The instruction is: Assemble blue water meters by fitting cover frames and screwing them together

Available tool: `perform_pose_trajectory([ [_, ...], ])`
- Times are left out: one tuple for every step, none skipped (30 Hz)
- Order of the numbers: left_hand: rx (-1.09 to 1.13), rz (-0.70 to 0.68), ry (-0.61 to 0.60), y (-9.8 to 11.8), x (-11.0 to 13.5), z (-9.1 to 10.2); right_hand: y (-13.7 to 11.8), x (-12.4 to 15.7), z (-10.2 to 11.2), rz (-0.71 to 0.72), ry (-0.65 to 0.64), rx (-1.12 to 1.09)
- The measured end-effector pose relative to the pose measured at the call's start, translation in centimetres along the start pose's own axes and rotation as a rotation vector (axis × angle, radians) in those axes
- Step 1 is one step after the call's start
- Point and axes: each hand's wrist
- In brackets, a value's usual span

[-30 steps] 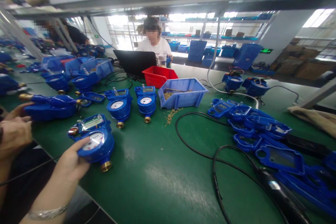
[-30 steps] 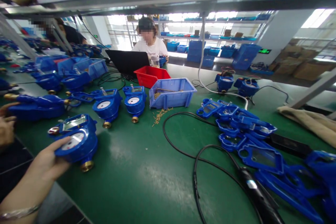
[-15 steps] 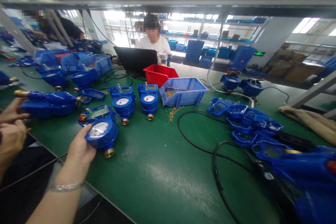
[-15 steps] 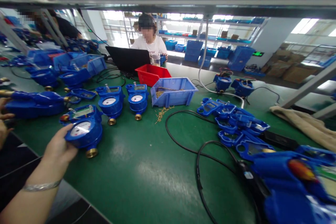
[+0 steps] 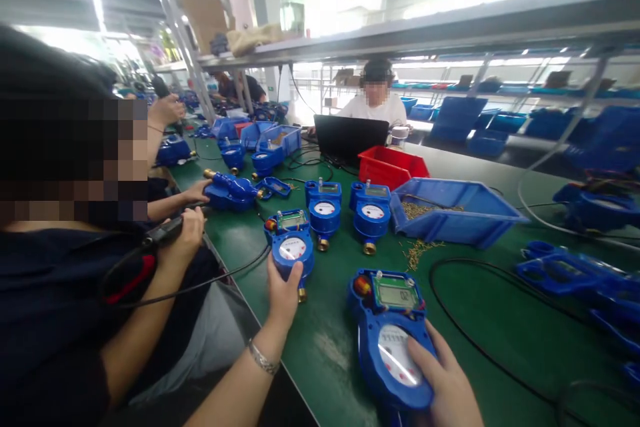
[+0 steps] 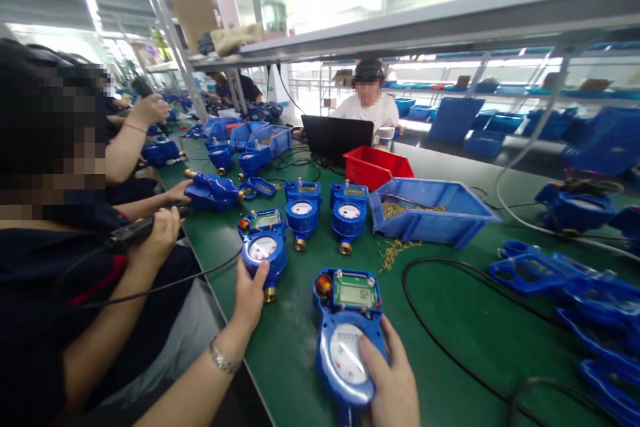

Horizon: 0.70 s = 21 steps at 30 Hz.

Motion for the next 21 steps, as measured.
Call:
perform_pose_trajectory([
  [-0.016, -0.004, -0.005, -0.2, 0.0, 0.1, -0.1, -0.4, -1.7, 0.019, 0.013, -0.03],
  [-0.03, -0.008, -0.011, -0.4, -0.1, 0.1, -0.2, -0.9, -3.2, 0.055, 0.019, -0.037],
  [-0.044, -0.011, -0.016, -0.5, -0.1, 0.1, -0.1, -1.5, -4.4, 0.093, 0.024, -0.027],
  [-0.057, -0.013, -0.019, -0.6, -0.2, 0.1, 0.0, -2.0, -5.3, 0.122, 0.021, -0.006],
  [-0.069, -0.014, -0.021, -0.7, -0.2, 0.2, 0.1, -2.6, -6.1, 0.142, 0.013, 0.021],
  [-0.08, -0.015, -0.022, -0.7, -0.2, 0.2, 0.3, -3.3, -6.7, 0.156, 0.002, 0.046],
  [-0.09, -0.016, -0.023, -0.7, -0.2, 0.2, 0.5, -3.9, -7.2, 0.166, -0.01, 0.066],
  [-0.098, -0.017, -0.024, -0.7, -0.1, 0.2, 0.7, -4.5, -7.6, 0.173, -0.022, 0.082],
  [-0.105, -0.019, -0.026, -0.7, -0.1, 0.3, 0.9, -5.1, -7.9, 0.182, -0.032, 0.096],
  [-0.112, -0.022, -0.027, -0.6, -0.1, 0.3, 1.1, -5.6, -8.2, 0.193, -0.04, 0.114],
  [-0.118, -0.026, -0.027, -0.6, 0.0, 0.3, 1.3, -6.1, -8.6, 0.206, -0.046, 0.135],
  [-0.125, -0.029, -0.027, -0.6, 0.0, 0.3, 1.5, -6.6, -8.8, 0.218, -0.053, 0.158],
  [-0.132, -0.031, -0.024, -0.6, 0.0, 0.2, 1.6, -6.9, -9.1, 0.229, -0.059, 0.182],
  [-0.14, -0.034, -0.02, -0.7, 0.0, 0.2, 1.7, -7.2, -9.3, 0.239, -0.067, 0.208],
  [-0.149, -0.037, -0.015, -0.7, 0.0, 0.1, 1.8, -7.3, -9.4, 0.245, -0.077, 0.234],
  [-0.159, -0.04, -0.01, -0.8, 0.0, 0.1, 1.8, -7.4, -9.3, 0.248, -0.089, 0.261],
  [-0.17, -0.045, -0.004, -0.9, -0.1, 0.1, 1.8, -7.3, -9.2, 0.249, -0.101, 0.286],
  [-0.182, -0.052, 0.003, -0.9, -0.2, 0.2, 1.5, -7.1, -8.8, 0.252, -0.112, 0.309],
  [-0.193, -0.059, 0.01, -0.9, -0.3, 0.4, 1.2, -6.7, -8.2, 0.259, -0.12, 0.328],
  [-0.203, -0.068, 0.017, -0.8, -0.3, 0.7, 0.6, -6.1, -7.4, 0.272, -0.126, 0.344],
  [-0.211, -0.077, 0.024, -0.6, -0.2, 1.0, -0.2, -5.4, -6.3, 0.292, -0.129, 0.355],
])
Point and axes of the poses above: each hand's wrist, its own x-axis away from the middle knuckle, its own z-axis out of the back of the hand, y = z × x, and after that the axes turned 7 degrees about -y, right-handed
